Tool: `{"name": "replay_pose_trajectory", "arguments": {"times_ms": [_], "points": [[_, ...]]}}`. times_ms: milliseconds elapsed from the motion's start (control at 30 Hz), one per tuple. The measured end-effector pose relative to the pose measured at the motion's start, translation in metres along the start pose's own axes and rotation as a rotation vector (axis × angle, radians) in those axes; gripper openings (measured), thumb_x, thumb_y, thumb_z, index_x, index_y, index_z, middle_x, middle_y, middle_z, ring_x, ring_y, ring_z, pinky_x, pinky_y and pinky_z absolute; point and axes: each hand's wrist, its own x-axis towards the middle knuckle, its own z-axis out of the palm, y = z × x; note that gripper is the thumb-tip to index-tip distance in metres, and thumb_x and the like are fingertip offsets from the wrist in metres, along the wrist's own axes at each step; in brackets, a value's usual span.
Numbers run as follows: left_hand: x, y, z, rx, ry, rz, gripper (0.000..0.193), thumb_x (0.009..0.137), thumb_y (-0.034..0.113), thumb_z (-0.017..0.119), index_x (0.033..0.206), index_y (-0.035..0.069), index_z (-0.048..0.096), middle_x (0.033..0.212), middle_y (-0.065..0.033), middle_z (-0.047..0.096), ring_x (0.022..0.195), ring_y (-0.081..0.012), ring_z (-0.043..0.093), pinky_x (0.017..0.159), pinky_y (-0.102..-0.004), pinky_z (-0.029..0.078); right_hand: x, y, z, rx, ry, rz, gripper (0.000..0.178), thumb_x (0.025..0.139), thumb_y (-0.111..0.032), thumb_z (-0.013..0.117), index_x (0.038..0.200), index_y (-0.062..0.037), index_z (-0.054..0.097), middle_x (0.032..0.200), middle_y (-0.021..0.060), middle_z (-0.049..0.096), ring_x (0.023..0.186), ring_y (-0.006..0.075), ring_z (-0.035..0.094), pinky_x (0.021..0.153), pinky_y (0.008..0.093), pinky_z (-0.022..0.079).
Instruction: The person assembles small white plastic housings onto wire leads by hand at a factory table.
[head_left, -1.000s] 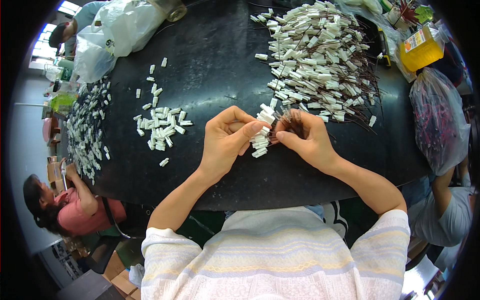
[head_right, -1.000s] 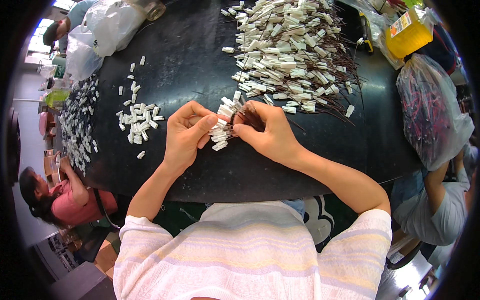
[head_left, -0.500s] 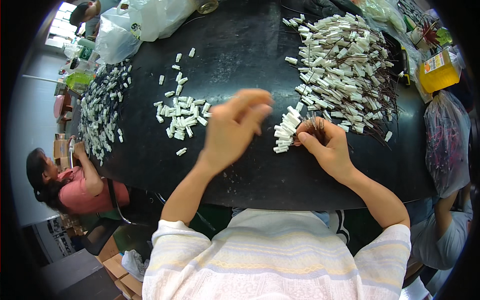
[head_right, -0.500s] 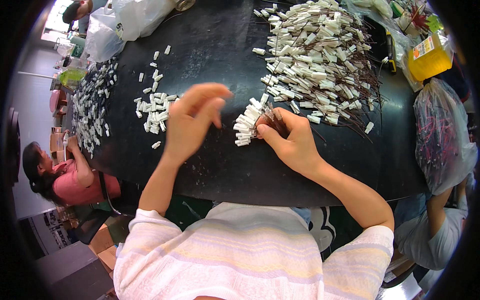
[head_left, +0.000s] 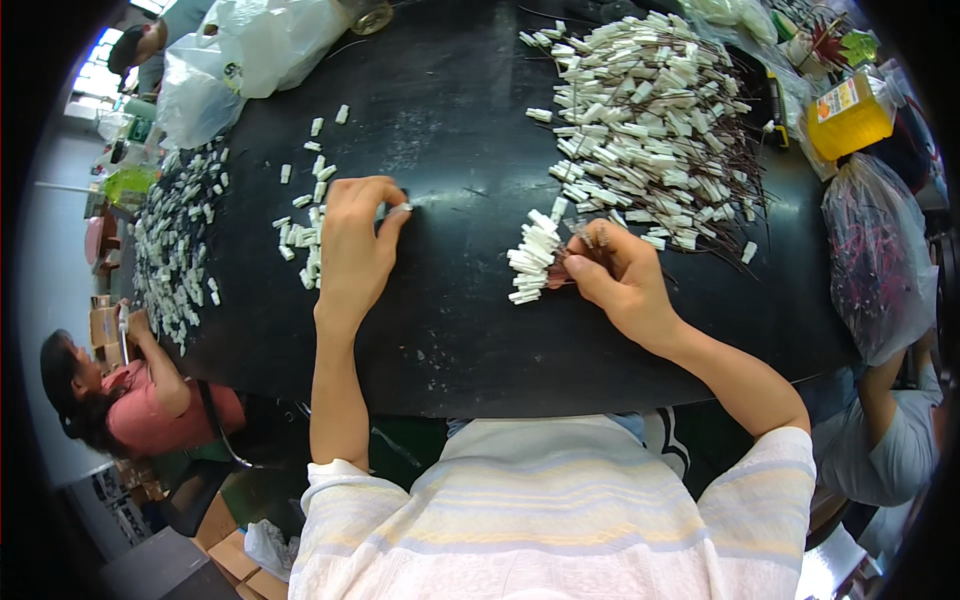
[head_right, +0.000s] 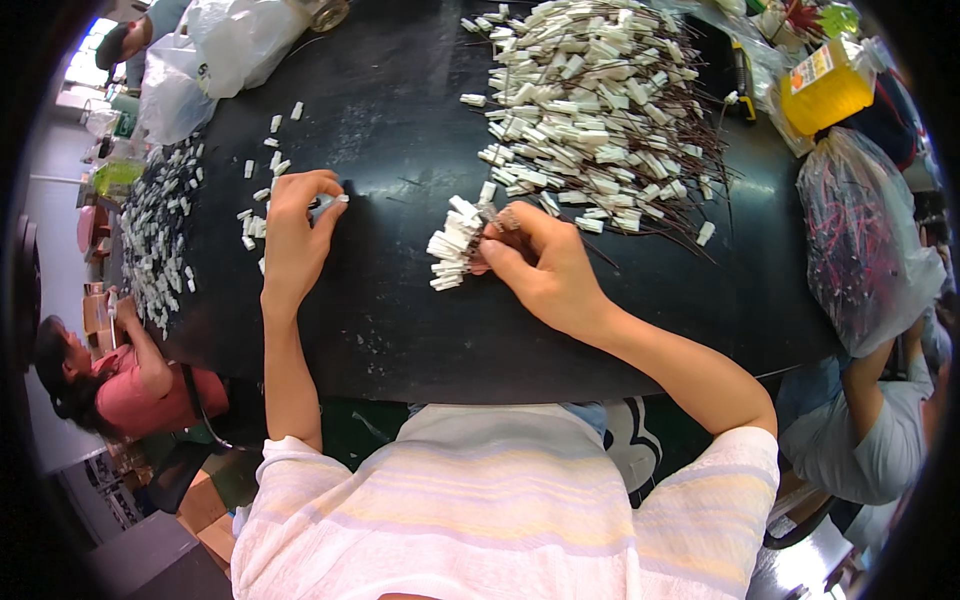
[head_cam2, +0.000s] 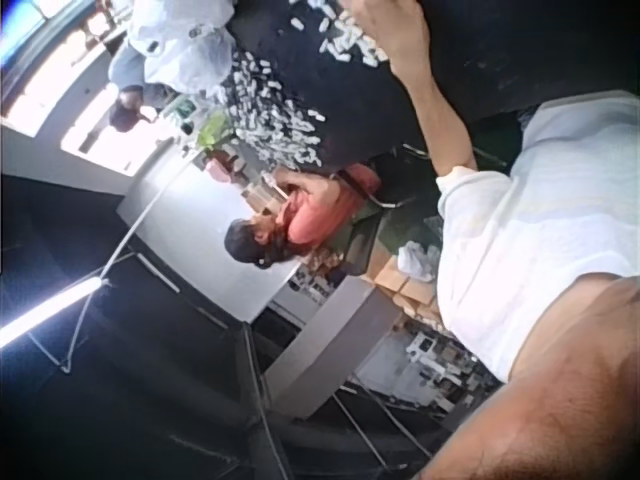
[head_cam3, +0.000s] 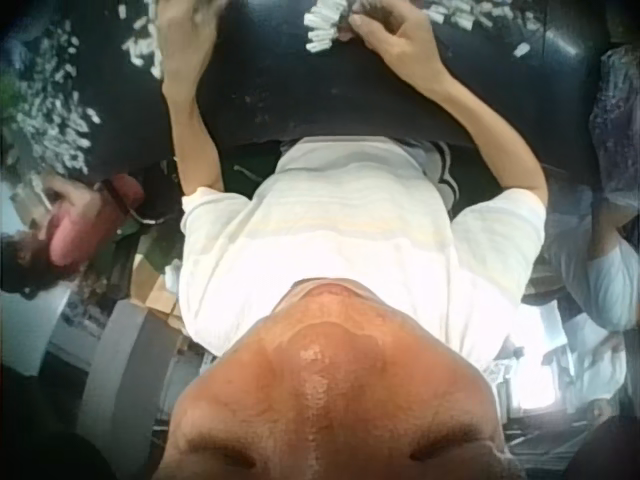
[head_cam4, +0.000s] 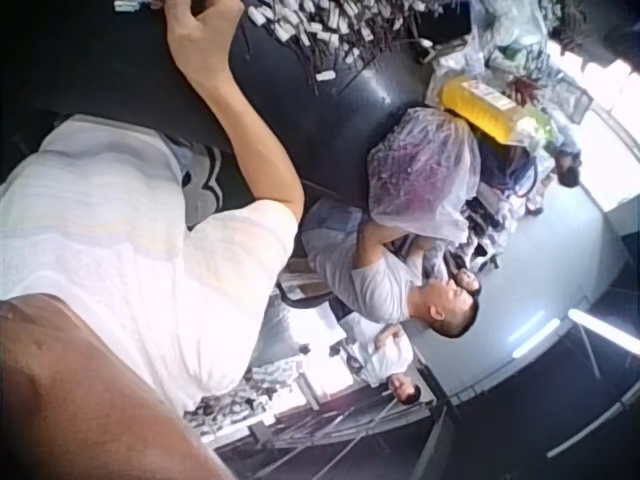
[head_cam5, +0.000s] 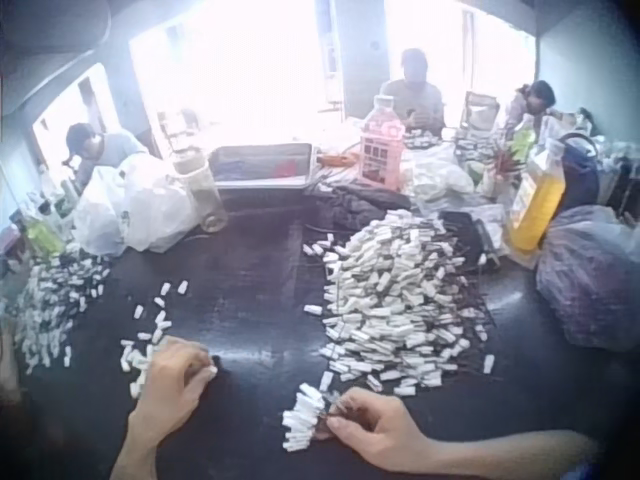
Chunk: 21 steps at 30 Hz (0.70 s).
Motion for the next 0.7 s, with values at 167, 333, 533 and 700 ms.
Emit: {"name": "replay_pose_trajectory", "arguments": {"times_ms": [167,333,533,700], "points": [[-0.009,0.04,0.016,-0.865,-0.246,-0.056,0.013,0.073,0.0,0.065,0.085,0.001,0.06,0.077,-0.0019,0.06,0.067,-0.0082,0.052,0.059,-0.0214,0.038,0.001,0.008,-0.002,-0.084,-0.022,-0.055,0.009,0.084,-0.004,0.055,0.084,0.0041,0.052,0.078,0.0067,0.06,0.073,0.0077,0.058,0.065,0.0205,0.046],[-0.011,0.043,0.021,-0.933,-0.342,-0.067,0.014,0.074,-0.001,0.065,0.087,-0.001,0.062,0.078,-0.0011,0.059,0.071,-0.0053,0.051,0.062,-0.0187,0.039,0.0,0.006,-0.001,-0.081,-0.036,-0.057,0.01,0.084,-0.005,0.057,0.084,0.0039,0.053,0.077,0.0065,0.061,0.072,0.0072,0.057,0.064,0.0204,0.045],[-0.009,0.046,0.023,-1.053,-0.281,-0.058,0.017,0.077,-0.003,0.063,0.094,-0.004,0.062,0.081,-0.003,0.06,0.072,-0.0069,0.054,0.066,-0.0203,0.043,0.001,0.004,-0.004,-0.113,-0.066,-0.034,0.01,0.084,-0.005,0.058,0.085,0.0038,0.053,0.077,0.0058,0.06,0.072,0.008,0.057,0.064,0.0205,0.046],[-0.018,0.053,0.027,-1.08,-0.325,-0.152,0.017,0.077,-0.004,0.062,0.094,-0.004,0.061,0.086,-0.0052,0.061,0.078,-0.0094,0.058,0.07,-0.0202,0.045,0.002,0.001,-0.007,-0.306,-0.107,0.014,0.009,0.083,-0.003,0.058,0.085,0.0039,0.053,0.078,0.0066,0.06,0.073,0.0091,0.058,0.066,0.0202,0.047]]}}
